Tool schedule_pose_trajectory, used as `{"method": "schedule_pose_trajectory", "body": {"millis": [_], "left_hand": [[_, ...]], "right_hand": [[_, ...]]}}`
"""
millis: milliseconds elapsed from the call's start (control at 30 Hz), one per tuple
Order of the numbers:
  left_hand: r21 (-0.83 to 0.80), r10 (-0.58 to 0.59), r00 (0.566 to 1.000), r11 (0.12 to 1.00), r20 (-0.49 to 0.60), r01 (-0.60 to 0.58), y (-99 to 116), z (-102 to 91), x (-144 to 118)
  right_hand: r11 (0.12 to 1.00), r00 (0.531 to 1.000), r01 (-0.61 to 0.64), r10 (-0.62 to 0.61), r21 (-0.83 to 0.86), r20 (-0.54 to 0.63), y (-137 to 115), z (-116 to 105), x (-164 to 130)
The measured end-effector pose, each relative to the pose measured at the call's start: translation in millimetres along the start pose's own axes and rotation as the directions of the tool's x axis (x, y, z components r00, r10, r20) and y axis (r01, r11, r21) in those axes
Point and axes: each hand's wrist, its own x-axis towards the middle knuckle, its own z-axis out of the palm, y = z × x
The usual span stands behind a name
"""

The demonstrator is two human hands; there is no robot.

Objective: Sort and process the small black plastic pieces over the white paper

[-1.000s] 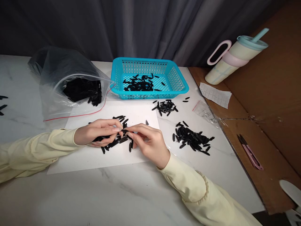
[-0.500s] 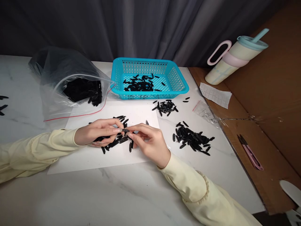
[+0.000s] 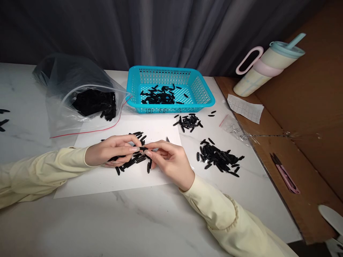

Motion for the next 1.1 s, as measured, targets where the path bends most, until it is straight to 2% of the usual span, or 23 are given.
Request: {"method": "schedule_pose_trajectory", "body": {"millis": [167,567,833,1100], "left_hand": [[0.022,0.002,1.0,1.0,-0.002,-0.002,-0.2,0.1,0.0],[0.052,0.006,0.999,0.999,0.049,-0.009,-1.7,-4.0,4.4],[0.06,0.019,0.999,0.998,0.038,-0.021,-2.0,-4.1,3.6],[0.046,0.036,0.999,0.998,0.038,-0.038,-2.5,-3.5,4.6]], "right_hand": [[0.999,0.999,-0.044,0.044,-0.021,-0.001,-0.1,0.2,0.9],[0.981,0.991,0.123,-0.13,-0.149,-0.039,3.9,-0.1,0.0],[0.975,0.986,0.152,-0.161,-0.163,-0.04,4.0,-0.2,0.2],[0.978,0.989,0.127,-0.138,-0.168,-0.05,3.0,-0.1,-0.2]]}}
